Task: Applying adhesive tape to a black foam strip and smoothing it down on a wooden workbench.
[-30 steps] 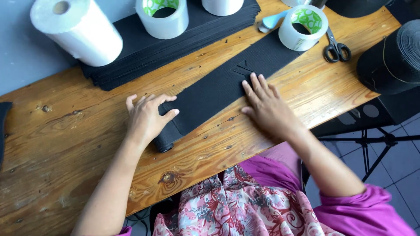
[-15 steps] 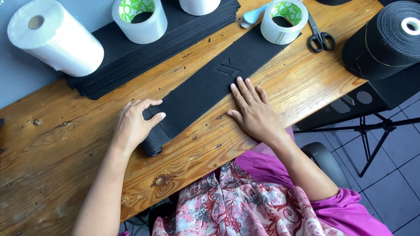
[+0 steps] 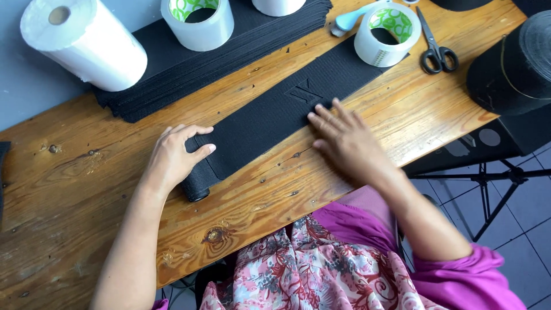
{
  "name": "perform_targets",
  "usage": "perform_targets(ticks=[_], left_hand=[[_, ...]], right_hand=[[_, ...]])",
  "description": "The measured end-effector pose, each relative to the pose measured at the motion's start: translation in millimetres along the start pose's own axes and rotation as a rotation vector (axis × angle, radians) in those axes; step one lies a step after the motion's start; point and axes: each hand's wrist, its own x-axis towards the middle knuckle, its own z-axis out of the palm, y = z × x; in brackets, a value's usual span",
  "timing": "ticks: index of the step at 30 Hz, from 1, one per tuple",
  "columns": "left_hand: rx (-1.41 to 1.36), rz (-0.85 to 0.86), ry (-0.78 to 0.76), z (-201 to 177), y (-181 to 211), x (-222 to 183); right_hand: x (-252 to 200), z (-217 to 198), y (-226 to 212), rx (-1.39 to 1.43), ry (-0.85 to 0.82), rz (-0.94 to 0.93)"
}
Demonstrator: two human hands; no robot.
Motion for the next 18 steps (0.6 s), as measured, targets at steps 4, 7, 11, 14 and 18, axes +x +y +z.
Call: perform_targets(ticks=[4, 7, 11, 14, 18], left_hand=[[0.015, -0.027, -0.014, -4.9, -7.6, 0.4], [0.078, 0.099, 0.010, -6.6, -22.6, 4.0], [0.058, -0.030, -0.026, -22.4, -7.6, 1.8], [0.079, -0.093, -0.026, -25.4, -9.2, 1.0], [0.172, -0.131, -0.015, -23.4, -13.0, -0.8]], right_hand=[[49.1, -23.3, 51.6, -0.013, 0.117, -0.123], [90.3, -29.6, 77.5, 0.209, -0.085, -0.296], [114.5, -45.0, 60.8, 0.187, -0.512, -0.174], [118.5, -42.9, 59.4, 0.202, -0.516, -0.195], [117.0, -31.5, 68.8, 0.350, -0.418, -0.245]])
